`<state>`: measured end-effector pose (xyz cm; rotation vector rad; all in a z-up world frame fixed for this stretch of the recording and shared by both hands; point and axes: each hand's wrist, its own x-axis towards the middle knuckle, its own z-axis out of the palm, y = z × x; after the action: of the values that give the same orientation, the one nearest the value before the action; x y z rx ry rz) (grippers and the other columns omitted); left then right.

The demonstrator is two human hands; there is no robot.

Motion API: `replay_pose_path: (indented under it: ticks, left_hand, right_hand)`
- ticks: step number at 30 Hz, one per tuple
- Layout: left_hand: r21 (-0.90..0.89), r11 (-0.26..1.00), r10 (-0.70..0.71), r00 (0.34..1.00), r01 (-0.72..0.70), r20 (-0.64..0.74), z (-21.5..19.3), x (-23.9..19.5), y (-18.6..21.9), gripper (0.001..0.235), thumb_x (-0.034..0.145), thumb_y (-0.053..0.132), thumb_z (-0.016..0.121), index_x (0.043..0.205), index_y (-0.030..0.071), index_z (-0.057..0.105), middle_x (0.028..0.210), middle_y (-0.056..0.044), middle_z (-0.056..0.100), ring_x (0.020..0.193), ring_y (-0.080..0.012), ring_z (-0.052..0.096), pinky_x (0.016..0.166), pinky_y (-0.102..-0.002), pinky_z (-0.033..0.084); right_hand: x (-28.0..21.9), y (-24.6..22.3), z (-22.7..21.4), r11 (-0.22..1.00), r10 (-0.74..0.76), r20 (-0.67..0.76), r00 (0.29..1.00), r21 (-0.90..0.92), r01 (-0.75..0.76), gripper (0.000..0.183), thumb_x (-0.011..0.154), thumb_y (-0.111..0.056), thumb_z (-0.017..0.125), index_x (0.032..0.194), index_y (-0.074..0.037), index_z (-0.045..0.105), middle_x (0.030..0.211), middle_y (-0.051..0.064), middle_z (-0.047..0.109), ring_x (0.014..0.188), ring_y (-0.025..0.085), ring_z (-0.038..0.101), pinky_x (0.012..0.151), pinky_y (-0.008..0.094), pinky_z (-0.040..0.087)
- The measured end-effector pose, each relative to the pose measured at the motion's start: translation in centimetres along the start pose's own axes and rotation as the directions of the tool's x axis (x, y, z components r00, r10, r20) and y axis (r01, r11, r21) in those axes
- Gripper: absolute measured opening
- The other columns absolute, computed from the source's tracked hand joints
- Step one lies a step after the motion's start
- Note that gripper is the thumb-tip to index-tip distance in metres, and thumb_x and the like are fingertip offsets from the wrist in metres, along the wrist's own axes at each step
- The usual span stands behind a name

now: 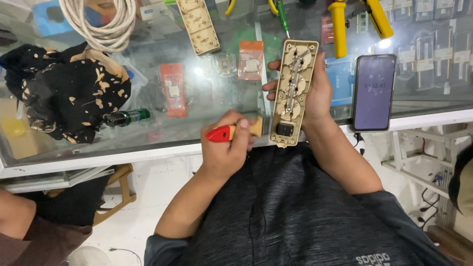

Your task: The person strips insulation from copper wires using pliers, then inserts the wires into a beige electrical socket housing. Finally, the person uses a small brush to clean the interior of the socket.

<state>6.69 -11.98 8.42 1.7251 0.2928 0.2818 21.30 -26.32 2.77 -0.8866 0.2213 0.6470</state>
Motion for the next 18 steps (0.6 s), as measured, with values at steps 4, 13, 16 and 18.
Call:
replay_pose_path:
  ticks: [4,13,16,18]
  left_hand:
    - [-0.082,0.995,0.059,0.998,-0.059,-0.001,-0.5,-0.3,0.7,0.025,0.099,0.013,0.055,0.086,0.004,0.074,0.051,-0.008,0.066,0.046,-0.0168,0.065,0.048,-0.028,0.055]
    - [0.175,0.938,0.262,0.943,-0.299,0.203,0.5,-0.6,2.0,0.027,0.105,0.021,0.051,0.081,0.01,0.056,0.074,0.001,0.065,0.063,-0.0129,0.067,0.055,-0.025,0.047]
    - [0.268,0.83,0.457,0.872,-0.489,0.174,1.4,-0.8,1.4,0.02,0.105,0.014,0.054,0.096,0.004,0.068,0.09,-0.004,0.075,0.071,-0.017,0.072,0.064,-0.028,0.057]
    - [0.286,0.79,0.501,0.839,-0.543,0.212,1.7,-1.0,1.1,0.021,0.105,0.014,0.054,0.099,0.001,0.069,0.09,-0.005,0.075,0.07,-0.0184,0.072,0.064,-0.03,0.058]
  right_hand:
    - [0.0,0.2,0.0,1.0,-0.017,-0.028,0.999,0.016,0.017,0.079,0.093,-0.069,0.034,0.121,0.0,0.062,0.117,0.023,0.073,0.078,0.04,0.078,0.059,0.048,0.07]
    - [-1.3,-1.4,2.6,0.968,-0.161,-0.291,0.943,-0.232,0.094,0.076,0.088,-0.064,0.037,0.141,-0.013,0.054,0.107,0.012,0.07,0.065,0.024,0.069,0.058,0.038,0.061]
    - [-1.4,-1.7,2.6,0.938,-0.199,-0.252,0.947,-0.329,0.109,0.083,0.088,-0.067,0.035,0.158,-0.023,0.043,0.108,0.01,0.065,0.068,0.02,0.068,0.06,0.035,0.061]
    - [-1.3,-1.9,2.5,0.922,-0.234,-0.241,0.942,-0.362,0.136,0.086,0.087,-0.068,0.035,0.16,-0.024,0.04,0.108,0.008,0.064,0.069,0.018,0.066,0.06,0.033,0.06]
